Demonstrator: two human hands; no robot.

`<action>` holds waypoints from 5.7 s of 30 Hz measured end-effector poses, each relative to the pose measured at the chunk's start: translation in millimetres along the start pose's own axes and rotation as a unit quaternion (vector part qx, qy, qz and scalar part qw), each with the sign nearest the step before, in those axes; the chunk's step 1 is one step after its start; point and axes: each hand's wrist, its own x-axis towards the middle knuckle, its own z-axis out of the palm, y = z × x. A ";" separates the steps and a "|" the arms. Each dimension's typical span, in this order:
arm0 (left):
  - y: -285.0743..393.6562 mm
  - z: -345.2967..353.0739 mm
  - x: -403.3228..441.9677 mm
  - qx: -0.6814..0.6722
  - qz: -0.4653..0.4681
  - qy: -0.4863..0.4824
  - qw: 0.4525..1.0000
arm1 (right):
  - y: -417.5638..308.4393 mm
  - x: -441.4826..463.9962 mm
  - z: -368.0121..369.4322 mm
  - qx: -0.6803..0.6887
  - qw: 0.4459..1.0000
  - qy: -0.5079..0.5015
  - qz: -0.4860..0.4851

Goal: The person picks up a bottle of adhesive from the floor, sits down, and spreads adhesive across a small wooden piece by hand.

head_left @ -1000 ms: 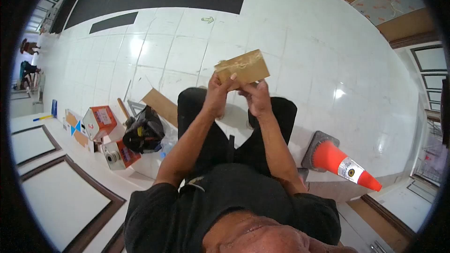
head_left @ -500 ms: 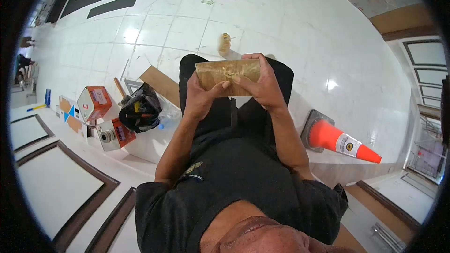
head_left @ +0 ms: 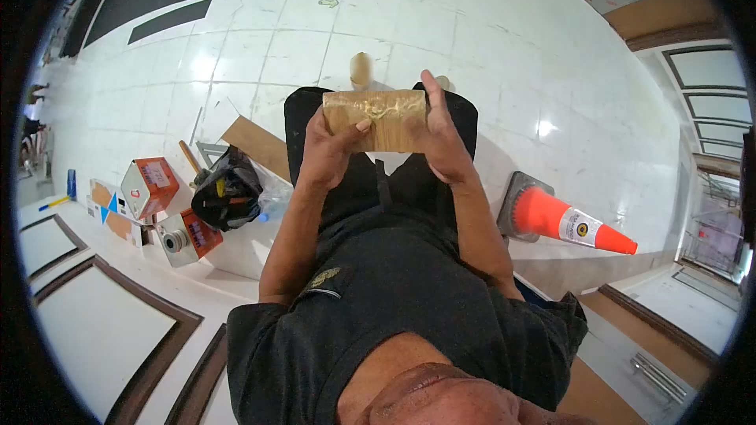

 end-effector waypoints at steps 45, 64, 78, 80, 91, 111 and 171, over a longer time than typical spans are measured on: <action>5.3 7.8 -0.1 0.238 0.127 0.004 0.963 | 25.5 12.7 9.6 -0.210 0.967 0.126 -0.072; -15.6 -6.9 10.8 0.322 0.112 0.052 0.939 | 17.5 6.1 13.3 -0.239 0.959 0.125 -0.092; -14.8 -23.6 5.2 0.223 0.097 -0.035 0.969 | 9.1 1.5 15.7 -0.317 0.927 0.133 -0.147; -27.5 -30.9 10.5 0.246 0.119 -0.002 0.962 | 21.1 2.6 15.7 -0.317 0.923 0.126 -0.178; -20.4 -39.4 20.2 -0.147 0.011 0.150 0.978 | 26.1 30.0 -13.9 0.173 0.966 0.189 0.032; 14.2 23.6 78.6 0.014 0.141 -0.067 0.988 | 19.4 75.6 26.3 0.152 0.976 0.148 0.056; -87.2 -10.0 399.9 0.169 -0.076 -0.010 0.983 | 139.9 363.4 -125.4 -0.125 0.988 0.086 0.039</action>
